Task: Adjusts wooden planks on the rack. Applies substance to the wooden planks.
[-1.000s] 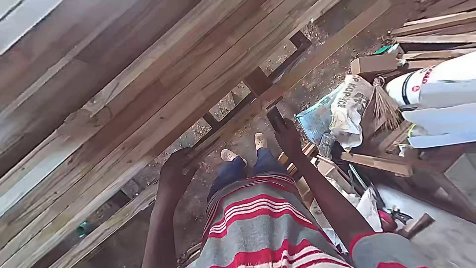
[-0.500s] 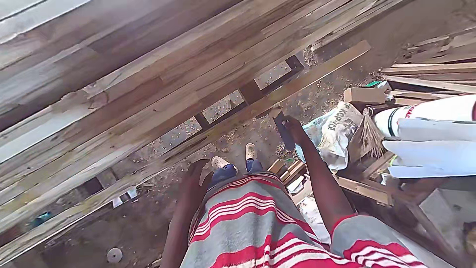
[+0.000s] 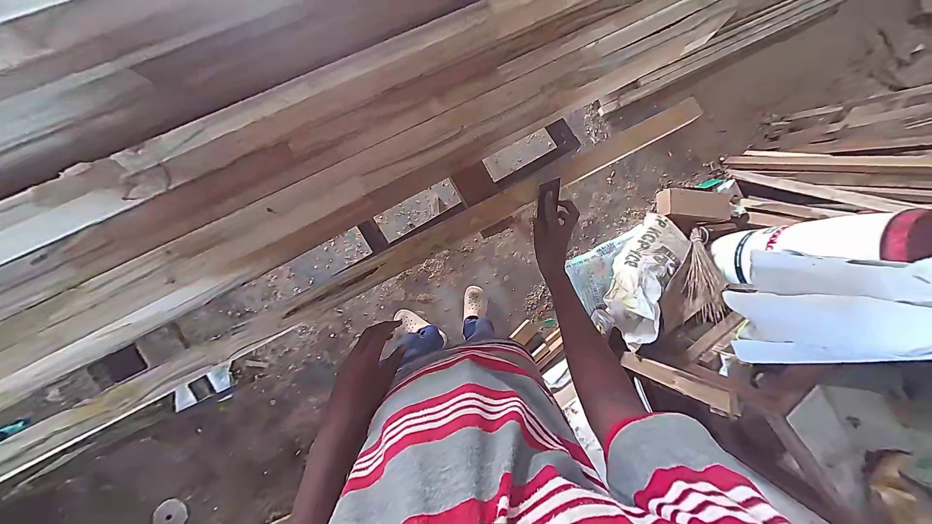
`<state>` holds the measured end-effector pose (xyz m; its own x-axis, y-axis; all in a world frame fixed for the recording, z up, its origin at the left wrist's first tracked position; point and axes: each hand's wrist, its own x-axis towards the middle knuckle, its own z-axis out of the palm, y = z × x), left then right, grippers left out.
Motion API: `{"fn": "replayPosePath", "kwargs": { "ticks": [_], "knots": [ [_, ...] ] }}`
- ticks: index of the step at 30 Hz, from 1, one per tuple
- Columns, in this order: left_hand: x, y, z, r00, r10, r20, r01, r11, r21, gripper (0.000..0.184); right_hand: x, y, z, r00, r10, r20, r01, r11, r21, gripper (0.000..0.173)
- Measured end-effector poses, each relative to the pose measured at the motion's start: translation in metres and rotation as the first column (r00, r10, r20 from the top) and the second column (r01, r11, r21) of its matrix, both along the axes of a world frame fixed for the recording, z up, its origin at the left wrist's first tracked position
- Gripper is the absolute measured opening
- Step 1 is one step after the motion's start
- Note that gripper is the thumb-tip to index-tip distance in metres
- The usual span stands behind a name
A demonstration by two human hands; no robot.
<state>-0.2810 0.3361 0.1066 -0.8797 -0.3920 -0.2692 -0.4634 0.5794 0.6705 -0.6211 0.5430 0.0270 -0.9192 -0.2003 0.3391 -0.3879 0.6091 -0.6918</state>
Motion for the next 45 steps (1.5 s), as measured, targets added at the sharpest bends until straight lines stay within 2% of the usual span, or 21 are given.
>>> {"fn": "replayPosePath", "kwargs": {
  "ticks": [2, 5, 6, 8, 10, 12, 14, 15, 17, 19, 20, 22, 23, 25, 26, 28, 31, 34, 39, 42, 45],
  "knots": [
    [0.003, 0.002, -0.004, 1.000, 0.009, -0.013, -0.009, 1.000, 0.017, 0.040, 0.007, 0.011, -0.009, 0.997, 0.030, 0.072, -0.033, 0.998, 0.045, 0.059],
    [0.002, 0.003, -0.005, 1.000, 0.005, -0.015, -0.004, 0.999, 0.033, 0.041, 0.023, 0.038, -0.024, 0.970, 0.102, 0.221, -0.137, 0.979, 0.150, 0.037],
    [0.001, 0.002, -0.004, 1.000, 0.002, -0.006, -0.001, 0.999, 0.033, 0.041, 0.029, 0.046, -0.024, 0.959, 0.095, 0.268, -0.144, 0.975, 0.169, 0.037],
    [-0.003, -0.001, -0.002, 1.000, 0.009, -0.005, -0.009, 1.000, 0.021, 0.040, 0.025, 0.057, -0.009, 0.951, 0.074, 0.299, -0.133, 0.974, 0.182, 0.047],
    [0.001, -0.001, -0.002, 1.000, 0.021, 0.007, -0.021, 1.000, 0.023, 0.040, 0.008, 0.072, 0.016, 0.964, 0.115, 0.238, -0.163, 0.967, 0.194, 0.056],
    [0.003, -0.002, -0.007, 1.000, 0.019, 0.000, -0.019, 1.000, 0.021, 0.040, -0.028, 0.085, 0.048, 0.962, 0.191, 0.196, -0.231, 0.951, 0.205, 0.053],
    [0.003, -0.004, -0.011, 1.000, -0.003, 0.009, 0.002, 1.000, 0.029, 0.040, -0.063, 0.089, 0.084, 0.920, 0.268, 0.286, -0.289, 0.957, 0.032, 0.039],
    [0.003, -0.005, -0.012, 1.000, -0.005, 0.004, 0.005, 0.999, 0.033, 0.040, -0.074, 0.089, 0.103, 0.843, 0.322, 0.431, -0.285, 0.947, -0.151, 0.037],
    [0.005, -0.005, -0.015, 1.000, 0.024, 0.001, -0.024, 0.999, 0.044, 0.040, -0.081, 0.084, 0.131, 0.635, 0.430, 0.642, -0.122, 0.876, -0.466, 0.045],
    [0.007, -0.005, -0.018, 0.997, 0.070, 0.016, -0.071, 0.995, 0.073, 0.040, -0.082, 0.080, 0.138, 0.509, 0.532, 0.676, -0.031, 0.797, -0.603, 0.047],
    [0.009, -0.004, -0.019, 0.996, 0.092, 0.018, -0.093, 0.992, 0.079, 0.040, -0.080, 0.076, 0.136, 0.502, 0.547, 0.670, -0.034, 0.787, -0.616, 0.047],
    [0.015, -0.002, -0.023, 0.992, 0.125, 0.023, -0.126, 0.989, 0.078, 0.039, -0.076, 0.068, 0.129, 0.607, 0.461, 0.647, -0.104, 0.854, -0.510, 0.045],
    [0.016, -0.002, -0.023, 0.990, 0.135, 0.038, -0.138, 0.987, 0.081, 0.039, -0.077, 0.065, 0.122, 0.700, 0.391, 0.597, -0.176, 0.906, -0.386, 0.045],
    [0.020, -0.002, -0.021, 0.987, 0.149, 0.067, -0.154, 0.985, 0.080, 0.039, -0.083, 0.063, 0.111, 0.868, 0.259, 0.423, -0.283, 0.959, -0.006, 0.050],
    [0.023, -0.001, -0.021, 0.986, 0.153, 0.073, -0.159, 0.984, 0.078, 0.039, -0.090, 0.066, 0.107, 0.916, 0.251, 0.313, -0.316, 0.932, 0.176, 0.052],
    [0.025, -0.002, -0.020, 0.984, 0.158, 0.084, -0.165, 0.983, 0.078, 0.038, -0.108, 0.072, 0.110, 0.940, 0.300, 0.166, -0.342, 0.836, 0.429, 0.053],
    [0.032, -0.003, -0.022, 0.978, 0.171, 0.116, -0.183, 0.979, 0.095, 0.037, -0.132, 0.076, 0.124, 0.910, 0.378, 0.168, -0.398, 0.685, 0.610, 0.056],
    [0.037, -0.002, -0.023, 0.974, 0.180, 0.137, -0.197, 0.973, 0.123, 0.037, -0.136, 0.060, 0.135, 0.838, 0.484, 0.251, -0.515, 0.549, 0.659, 0.059],
    [0.048, 0.001, -0.028, 0.983, 0.170, 0.075, -0.179, 0.975, 0.130, 0.040, -0.103, 0.014, 0.147, 0.710, 0.635, 0.304, -0.615, 0.349, 0.707, 0.061],
    [0.056, 0.005, -0.028, 0.974, 0.190, 0.124, -0.208, 0.967, 0.150, 0.041, -0.080, -0.017, 0.146, 0.641, 0.685, 0.345, -0.644, 0.236, 0.728, 0.058],
    [0.074, 0.009, -0.029, 0.958, 0.233, 0.165, -0.260, 0.951, 0.164, 0.041, -0.051, -0.049, 0.141, 0.529, 0.787, 0.318, -0.686, 0.176, 0.706, 0.052]
  ]
}}
